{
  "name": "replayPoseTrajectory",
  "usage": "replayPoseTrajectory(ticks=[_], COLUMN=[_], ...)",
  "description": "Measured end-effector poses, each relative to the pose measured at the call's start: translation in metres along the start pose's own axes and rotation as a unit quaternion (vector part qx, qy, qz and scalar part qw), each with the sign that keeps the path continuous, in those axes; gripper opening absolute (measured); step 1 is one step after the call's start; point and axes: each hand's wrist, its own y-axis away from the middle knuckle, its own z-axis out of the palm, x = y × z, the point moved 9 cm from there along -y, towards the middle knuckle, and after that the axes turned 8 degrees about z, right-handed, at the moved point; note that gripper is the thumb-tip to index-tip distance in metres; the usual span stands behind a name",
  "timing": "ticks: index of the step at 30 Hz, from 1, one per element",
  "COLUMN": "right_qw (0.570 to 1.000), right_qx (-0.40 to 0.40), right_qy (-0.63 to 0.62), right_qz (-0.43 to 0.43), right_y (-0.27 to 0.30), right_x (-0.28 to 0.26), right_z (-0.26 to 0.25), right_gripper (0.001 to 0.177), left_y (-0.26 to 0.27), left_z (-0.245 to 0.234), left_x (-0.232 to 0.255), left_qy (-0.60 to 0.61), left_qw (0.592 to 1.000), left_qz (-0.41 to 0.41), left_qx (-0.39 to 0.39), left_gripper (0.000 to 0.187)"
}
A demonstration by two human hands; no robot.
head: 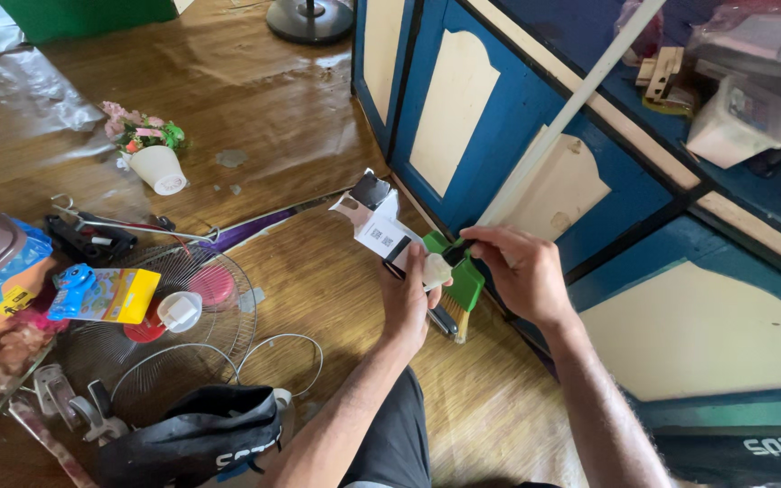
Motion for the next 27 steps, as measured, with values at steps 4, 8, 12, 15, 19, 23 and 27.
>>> replayPoseTrajectory(ticks=[4, 8, 12, 15, 19, 23, 27], right_qw=[0.998, 0.992, 0.995, 0.997, 0.999, 0.996, 0.988], right_qx=[-0.001, -0.014, -0.011, -0.002, -0.019, -0.065, -0.089], right_qy=[-0.05, -0.116, -0.09, -0.073, -0.01, -0.003, -0.015], right_qz=[0.049, 0.035, 0.044, 0.037, 0.031, -0.06, -0.129], right_y=[0.002, 0.004, 0.002, 0.002, 0.002, 0.007, 0.009], right_x=[0.014, 0.016, 0.017, 0.012, 0.003, -0.021, -0.036], right_z=[-0.004, -0.005, -0.006, -0.007, 0.002, 0.015, 0.016], right_gripper=[0.027, 0.027, 0.026, 0.025, 0.024, 0.028, 0.03], left_y=[0.0, -0.001, -0.004, -0.006, -0.005, -0.005, -0.006], left_z=[0.0, -0.006, -0.009, -0.011, -0.012, -0.011, -0.02], left_x=[0.0, -0.005, -0.005, -0.004, 0.0, 0.004, -0.003], left_qy=[-0.003, -0.007, -0.005, -0.002, -0.008, 0.005, 0.009], left_qw=[1.0, 1.0, 1.0, 1.0, 1.0, 1.0, 1.0], left_qz=[-0.009, -0.024, -0.002, 0.0, 0.005, 0.021, 0.004], left_qx=[0.0, 0.012, -0.005, -0.008, 0.001, -0.001, 0.017], left_gripper=[0.036, 0.036, 0.035, 0.036, 0.036, 0.041, 0.046])
